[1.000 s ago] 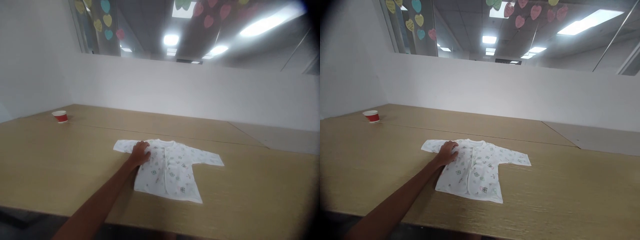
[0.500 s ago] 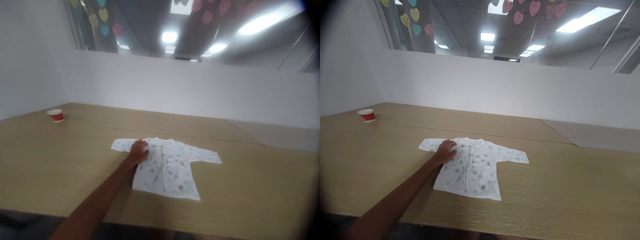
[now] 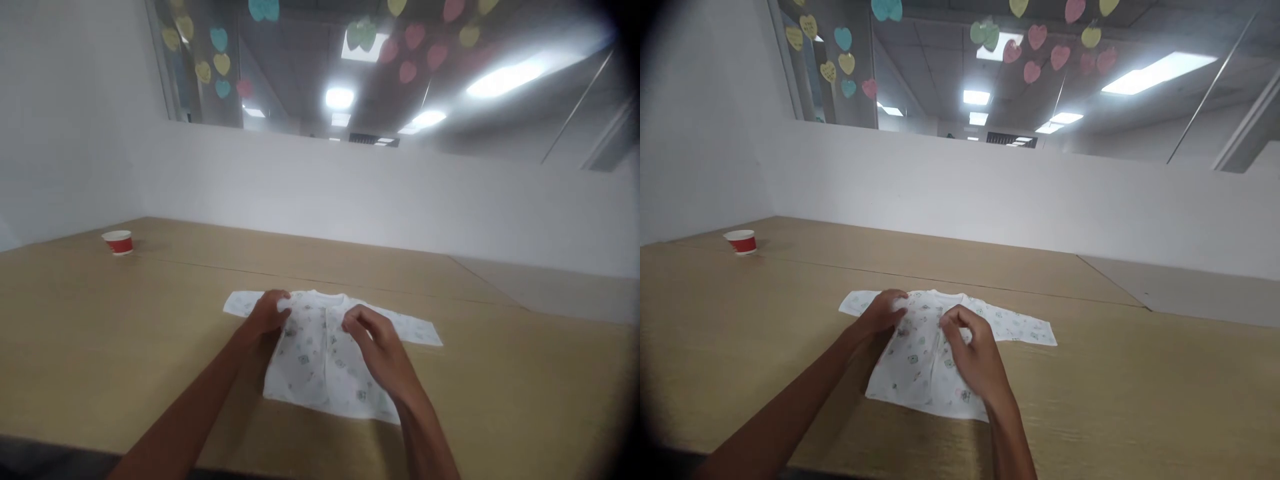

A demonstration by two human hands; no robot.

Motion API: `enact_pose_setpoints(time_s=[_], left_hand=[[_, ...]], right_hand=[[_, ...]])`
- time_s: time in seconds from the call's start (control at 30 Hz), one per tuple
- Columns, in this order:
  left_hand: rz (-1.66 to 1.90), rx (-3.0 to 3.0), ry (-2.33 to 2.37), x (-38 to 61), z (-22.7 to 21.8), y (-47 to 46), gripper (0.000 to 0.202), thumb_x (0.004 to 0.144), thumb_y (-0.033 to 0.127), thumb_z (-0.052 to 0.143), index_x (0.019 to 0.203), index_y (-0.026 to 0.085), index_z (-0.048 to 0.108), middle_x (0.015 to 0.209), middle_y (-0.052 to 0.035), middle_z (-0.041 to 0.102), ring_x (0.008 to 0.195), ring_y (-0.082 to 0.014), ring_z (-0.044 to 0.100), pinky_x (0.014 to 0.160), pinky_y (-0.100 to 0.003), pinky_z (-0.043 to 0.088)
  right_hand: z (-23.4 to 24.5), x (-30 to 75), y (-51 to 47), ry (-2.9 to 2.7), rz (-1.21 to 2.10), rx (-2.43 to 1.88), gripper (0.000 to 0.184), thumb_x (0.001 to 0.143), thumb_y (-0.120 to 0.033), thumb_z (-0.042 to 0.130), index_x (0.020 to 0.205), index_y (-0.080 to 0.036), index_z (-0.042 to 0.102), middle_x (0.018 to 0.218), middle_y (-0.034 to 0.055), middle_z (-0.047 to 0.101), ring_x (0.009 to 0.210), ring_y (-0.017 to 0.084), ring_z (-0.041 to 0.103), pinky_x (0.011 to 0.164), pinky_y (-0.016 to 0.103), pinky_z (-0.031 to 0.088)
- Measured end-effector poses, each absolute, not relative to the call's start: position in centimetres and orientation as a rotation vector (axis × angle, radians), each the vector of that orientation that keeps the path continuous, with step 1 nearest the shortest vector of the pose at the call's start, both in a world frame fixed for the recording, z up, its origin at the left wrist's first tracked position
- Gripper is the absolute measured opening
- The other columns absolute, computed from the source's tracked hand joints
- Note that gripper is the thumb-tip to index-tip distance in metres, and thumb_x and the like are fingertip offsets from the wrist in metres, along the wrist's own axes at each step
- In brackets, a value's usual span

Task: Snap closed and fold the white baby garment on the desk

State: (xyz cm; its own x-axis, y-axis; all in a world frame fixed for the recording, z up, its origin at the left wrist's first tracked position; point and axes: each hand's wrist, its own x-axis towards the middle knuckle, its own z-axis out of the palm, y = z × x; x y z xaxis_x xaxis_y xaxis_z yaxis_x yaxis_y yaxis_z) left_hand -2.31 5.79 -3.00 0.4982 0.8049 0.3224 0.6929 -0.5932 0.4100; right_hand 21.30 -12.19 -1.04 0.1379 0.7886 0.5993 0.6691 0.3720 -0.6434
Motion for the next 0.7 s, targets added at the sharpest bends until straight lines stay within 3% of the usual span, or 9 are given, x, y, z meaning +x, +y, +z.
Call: enact_pose_setpoints(time_s=[0.07,0.13,0.23,0.33,0.43,0.5,0.6,0.7], left_hand=[[0.583,2.527,1.241,-2.4,-2.8,6.7,0.051,0.083,0.035,0.061,0.129,0.014,0.059,0.137,-0.0129,0.057,0.129,-0.0301,0.050,0.112,-0.044,0.037],[0.565,2.534,1.223,-2.4,-2.7,8.0,0.059,0.081,0.040,0.062,0.134,0.014,0.057,0.139,-0.0144,0.056,0.130,-0.0331,0.049,0.111,-0.048,0.036],[0.481,2.549,1.255,-2.2,-2.6,9.9,0.064,0.083,0.047,0.057,0.137,0.014,0.054,0.140,-0.0162,0.054,0.130,-0.0353,0.047,0.110,-0.055,0.034],[0.351,2.552,1.283,-2.5,-2.4,11.3,0.057,0.081,0.051,0.055,0.125,0.015,0.062,0.132,-0.0153,0.059,0.125,-0.0349,0.052,0.109,-0.053,0.035],[0.365,2.518,1.202,-3.4,-2.0,11.8,0.061,0.080,0.057,0.055,0.123,0.015,0.063,0.131,-0.0142,0.060,0.123,-0.0323,0.054,0.109,-0.043,0.039],[0.371,2.492,1.172,-4.4,-1.8,11.7,0.067,0.080,0.064,0.053,0.125,0.015,0.063,0.132,-0.0146,0.059,0.123,-0.0327,0.054,0.107,-0.042,0.041],[0.274,2.513,1.231,-6.3,-1.1,11.4,0.073,0.071,0.070,0.063,0.119,0.015,0.065,0.124,-0.0154,0.062,0.112,-0.0362,0.059,0.097,-0.047,0.046],[0.213,2.529,1.247,-8.1,0.4,11.6,0.067,0.063,0.066,0.069,0.107,0.016,0.067,0.114,-0.0126,0.066,0.101,-0.0345,0.063,0.088,-0.044,0.050]], right_hand=[[-0.9,23.4,-9.5,-1.544,0.192,-1.505,0.031,0.097,-0.039,0.044,0.089,-0.017,0.065,0.098,0.0063,0.067,0.094,0.018,0.061,0.089,0.032,0.050],[-1.7,25.8,-6.9,-1.496,0.184,-1.822,0.027,0.090,-0.033,0.053,0.107,-0.018,0.066,0.121,0.0089,0.063,0.120,0.024,0.055,0.107,0.040,0.041],[-3.5,28.5,-4.2,-1.549,0.131,-2.011,0.048,0.081,-0.041,0.066,0.125,-0.024,0.062,0.137,0.0087,0.056,0.138,0.035,0.036,0.114,0.059,0.024],[-4.6,29.4,-2.9,-1.618,0.077,-2.059,0.045,0.077,-0.041,0.068,0.117,-0.022,0.064,0.127,0.0092,0.059,0.126,0.033,0.046,0.108,0.052,0.032],[-4.6,30.0,-2.9,-1.669,0.073,-1.903,0.018,0.077,-0.028,0.060,0.091,-0.017,0.063,0.098,0.0067,0.066,0.097,0.023,0.059,0.087,0.034,0.043],[-4.4,30.9,-3.5,-1.706,0.116,-1.841,0.018,0.083,-0.033,0.054,0.088,-0.018,0.061,0.089,0.0054,0.067,0.084,0.021,0.061,0.076,0.031,0.043],[-3.9,32.9,-4.9,-1.764,0.202,-1.888,0.032,0.086,-0.046,0.054,0.098,-0.019,0.066,0.101,0.0081,0.070,0.093,0.025,0.064,0.079,0.033,0.045],[-2.6,35.0,-6.0,-1.828,0.153,-1.855,0.034,0.088,-0.047,0.052,0.093,-0.020,0.071,0.104,0.0090,0.072,0.100,0.026,0.064,0.086,0.033,0.045]])
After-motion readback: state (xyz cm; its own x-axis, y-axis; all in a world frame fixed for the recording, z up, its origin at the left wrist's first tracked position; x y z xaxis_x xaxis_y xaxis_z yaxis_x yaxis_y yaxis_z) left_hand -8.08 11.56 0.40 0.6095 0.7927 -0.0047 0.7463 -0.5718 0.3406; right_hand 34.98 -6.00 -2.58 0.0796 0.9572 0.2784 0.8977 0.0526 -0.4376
